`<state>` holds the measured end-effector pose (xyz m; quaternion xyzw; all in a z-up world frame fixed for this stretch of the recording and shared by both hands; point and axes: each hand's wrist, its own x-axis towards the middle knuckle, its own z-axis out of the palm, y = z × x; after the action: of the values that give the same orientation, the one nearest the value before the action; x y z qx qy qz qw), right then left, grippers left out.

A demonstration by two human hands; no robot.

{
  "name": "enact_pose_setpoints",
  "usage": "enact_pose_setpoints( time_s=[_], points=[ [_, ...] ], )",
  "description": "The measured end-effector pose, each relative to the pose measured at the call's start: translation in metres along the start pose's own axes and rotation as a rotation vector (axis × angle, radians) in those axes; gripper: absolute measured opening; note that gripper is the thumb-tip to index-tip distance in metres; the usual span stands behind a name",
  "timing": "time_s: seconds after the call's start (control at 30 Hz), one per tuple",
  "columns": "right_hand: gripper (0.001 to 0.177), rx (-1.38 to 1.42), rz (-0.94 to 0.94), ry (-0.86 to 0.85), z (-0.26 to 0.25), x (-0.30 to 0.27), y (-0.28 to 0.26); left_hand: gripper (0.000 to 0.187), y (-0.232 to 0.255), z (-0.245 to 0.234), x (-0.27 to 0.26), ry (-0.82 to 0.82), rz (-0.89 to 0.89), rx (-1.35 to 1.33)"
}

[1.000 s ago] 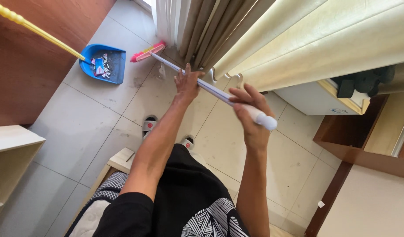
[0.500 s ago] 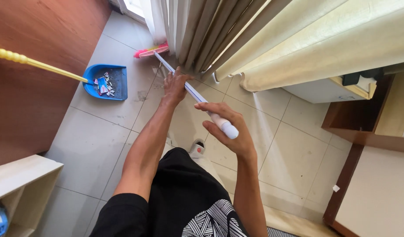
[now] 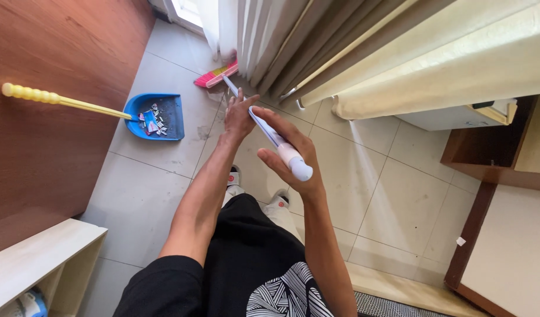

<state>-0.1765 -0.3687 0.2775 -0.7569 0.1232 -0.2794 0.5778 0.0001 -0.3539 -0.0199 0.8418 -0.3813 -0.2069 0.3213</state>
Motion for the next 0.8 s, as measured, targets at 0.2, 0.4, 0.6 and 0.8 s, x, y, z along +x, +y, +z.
enact_pose_setpoints(
  time_s=[0.2,0.4,0.6,0.8],
  points=[
    [0.044,0.089,-0.062,-0.026,0.01,-0.011,0.004,0.05,-0.005,0.003,-0.012,-0.059,-0.012,0.031],
    [0.032,0.099,-0.035,-0.11,-0.007,-0.032,-0.008,0.058,0.024,-0.018,-0.037,-0.249,-0.014,0.035],
    [0.028,0.134,-0.033,-0.066,-0.023,-0.067,-0.021,0.062,0.026,0.012,-0.066,-0.352,0.014,0.098],
    [0.022,0.217,0.017,0.014,-0.039,-0.1,-0.037,0.052,0.057,0.023,-0.104,-0.423,-0.008,0.088]
  ],
)
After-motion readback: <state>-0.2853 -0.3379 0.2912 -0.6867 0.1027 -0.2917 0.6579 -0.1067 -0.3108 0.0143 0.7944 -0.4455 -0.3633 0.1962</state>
